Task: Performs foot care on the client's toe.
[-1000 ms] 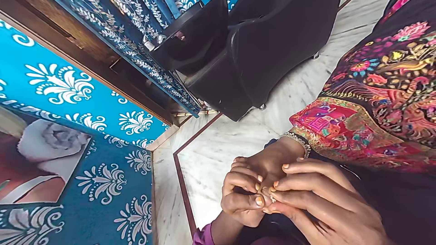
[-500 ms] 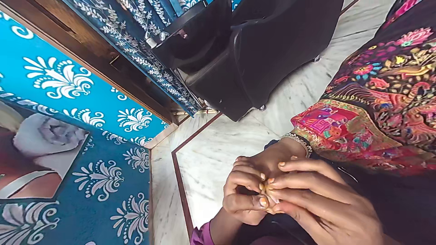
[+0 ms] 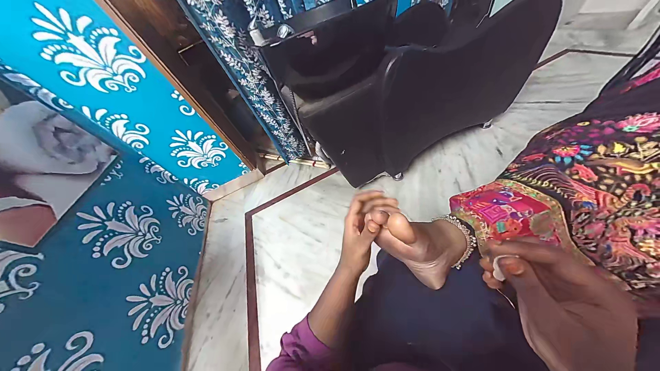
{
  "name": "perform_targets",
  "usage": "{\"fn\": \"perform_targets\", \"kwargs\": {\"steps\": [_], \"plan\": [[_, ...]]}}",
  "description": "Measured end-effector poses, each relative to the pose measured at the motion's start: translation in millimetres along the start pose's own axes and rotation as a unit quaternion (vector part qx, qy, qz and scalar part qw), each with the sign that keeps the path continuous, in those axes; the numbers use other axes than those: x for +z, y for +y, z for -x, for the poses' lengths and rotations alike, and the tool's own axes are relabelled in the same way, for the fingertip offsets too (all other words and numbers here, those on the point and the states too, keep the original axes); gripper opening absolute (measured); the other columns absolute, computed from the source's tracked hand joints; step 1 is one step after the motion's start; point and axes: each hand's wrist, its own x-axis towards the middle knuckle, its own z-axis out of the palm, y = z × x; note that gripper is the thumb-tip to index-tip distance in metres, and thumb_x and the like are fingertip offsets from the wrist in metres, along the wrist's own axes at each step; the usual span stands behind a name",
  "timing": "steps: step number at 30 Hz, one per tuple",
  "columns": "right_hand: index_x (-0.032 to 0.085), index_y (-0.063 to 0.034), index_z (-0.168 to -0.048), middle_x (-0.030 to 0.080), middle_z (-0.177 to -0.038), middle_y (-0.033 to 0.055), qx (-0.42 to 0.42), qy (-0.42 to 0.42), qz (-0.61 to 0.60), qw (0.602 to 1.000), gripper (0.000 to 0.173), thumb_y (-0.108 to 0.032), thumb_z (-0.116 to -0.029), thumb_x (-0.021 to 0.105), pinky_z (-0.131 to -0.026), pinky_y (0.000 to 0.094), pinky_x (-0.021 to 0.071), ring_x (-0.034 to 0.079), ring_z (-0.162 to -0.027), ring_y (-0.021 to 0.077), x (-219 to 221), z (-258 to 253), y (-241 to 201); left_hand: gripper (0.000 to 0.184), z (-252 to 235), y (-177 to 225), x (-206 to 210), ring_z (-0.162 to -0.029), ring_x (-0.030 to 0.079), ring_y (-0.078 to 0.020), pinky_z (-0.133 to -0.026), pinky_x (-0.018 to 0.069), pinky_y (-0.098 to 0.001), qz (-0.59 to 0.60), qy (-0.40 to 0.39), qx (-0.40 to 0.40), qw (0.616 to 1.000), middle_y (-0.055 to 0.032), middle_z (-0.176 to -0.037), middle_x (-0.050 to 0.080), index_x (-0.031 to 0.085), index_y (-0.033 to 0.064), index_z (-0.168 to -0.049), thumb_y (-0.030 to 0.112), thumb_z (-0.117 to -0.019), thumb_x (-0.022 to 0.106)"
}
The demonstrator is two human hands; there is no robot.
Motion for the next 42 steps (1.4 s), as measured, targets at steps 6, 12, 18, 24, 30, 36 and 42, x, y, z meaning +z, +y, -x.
{"fn": "perform_targets", "kwargs": {"steps": [6,12,18,24,30,36,42], "plan": [[0.066,-0.0269,-0.128,0.072,-0.107,-0.0159,0.067,-0.034,-0.042,0.996,0.027,-0.028,-0.101,0.064,-0.074,0.0116,0.0555,0.067,-0.088,-0.0033,-11.7,-7.2,3.6,0.033,7.8,-2.8,12.3,-0.119,0.066,-0.0128,-0.107,0.05,-0.0349,0.146,-0.12,0.024,0.982,0.002,-0.12,0.074,0.07,0.0241,-0.12,0.047,-0.0965,0.065],[0.071,-0.025,-0.12,0.073,-0.114,-0.0141,0.034,-0.014,-0.018,0.999,0.026,-0.02,-0.0947,0.073,-0.088,0.0166,0.0578,0.069,-0.101,0.0009,-19.7,-5.2,-8.4,0.033,31.6,22.6,44.5,-0.115,0.067,-0.0154,-0.116,0.0422,-0.0401,0.065,-0.208,0.101,0.971,-0.0057,-0.106,0.073,0.066,0.0064,-0.107,0.038,-0.0985,0.067],[0.076,-0.0194,-0.106,0.071,-0.102,-0.0092,-0.008,0.001,-0.005,1.0,0.012,-0.018,-0.094,0.074,-0.081,0.021,0.0611,0.07,-0.092,0.0058,-15.0,3.3,-28.3,0.025,43.3,27.9,58.9,-0.112,0.067,-0.0168,-0.111,0.046,-0.0403,-0.007,-0.215,0.147,0.966,-0.005,-0.105,0.073,0.071,0.0089,-0.099,0.033,-0.0999,0.066],[0.076,-0.0166,-0.104,0.073,-0.101,-0.0085,-0.026,-0.035,0.002,0.999,0.009,-0.016,-0.097,0.071,-0.083,0.0197,0.0591,0.069,-0.094,0.0042,-18.4,9.2,-37.0,0.023,48.4,32.6,64.1,-0.115,0.064,-0.0126,-0.113,0.0442,-0.0375,-0.054,-0.217,0.167,0.96,-0.0017,-0.107,0.072,0.072,0.0106,-0.1,0.034,-0.0984,0.068],[0.076,-0.0163,-0.107,0.073,-0.106,-0.008,-0.035,-0.062,0.025,0.997,0.012,-0.02,-0.1004,0.067,-0.086,0.0192,0.0576,0.068,-0.099,0.0036,-23.3,12.5,-44.0,0.026,48.2,32.7,64.1,-0.115,0.064,-0.011,-0.114,0.0424,-0.0359,-0.066,-0.223,0.183,0.955,-0.0007,-0.107,0.071,0.072,0.0114,-0.101,0.037,-0.0979,0.068],[0.076,-0.0175,-0.106,0.069,-0.11,-0.0066,-0.032,-0.072,0.065,0.995,0.013,-0.015,-0.0996,0.065,-0.085,0.0198,0.0588,0.067,-0.099,0.0039,-23.7,14.8,-48.5,0.022,50.2,33.4,67.0,-0.112,0.065,-0.0133,-0.113,0.0431,-0.0379,-0.071,-0.224,0.195,0.952,-0.002,-0.103,0.071,0.072,0.0118,-0.095,0.033,-0.0991,0.067],[0.076,-0.0152,-0.108,0.071,-0.106,-0.0055,-0.033,-0.082,0.04,0.995,0.014,-0.012,-0.0978,0.067,-0.087,0.0191,0.057,0.067,-0.1,0.0041,-20.5,16.7,-47.6,0.021,50.4,31.6,67.9,-0.109,0.067,-0.0143,-0.111,0.0446,-0.0389,-0.073,-0.216,0.209,0.951,-0.0037,-0.1,0.073,0.073,0.011,-0.092,0.03,-0.0999,0.066]]}}
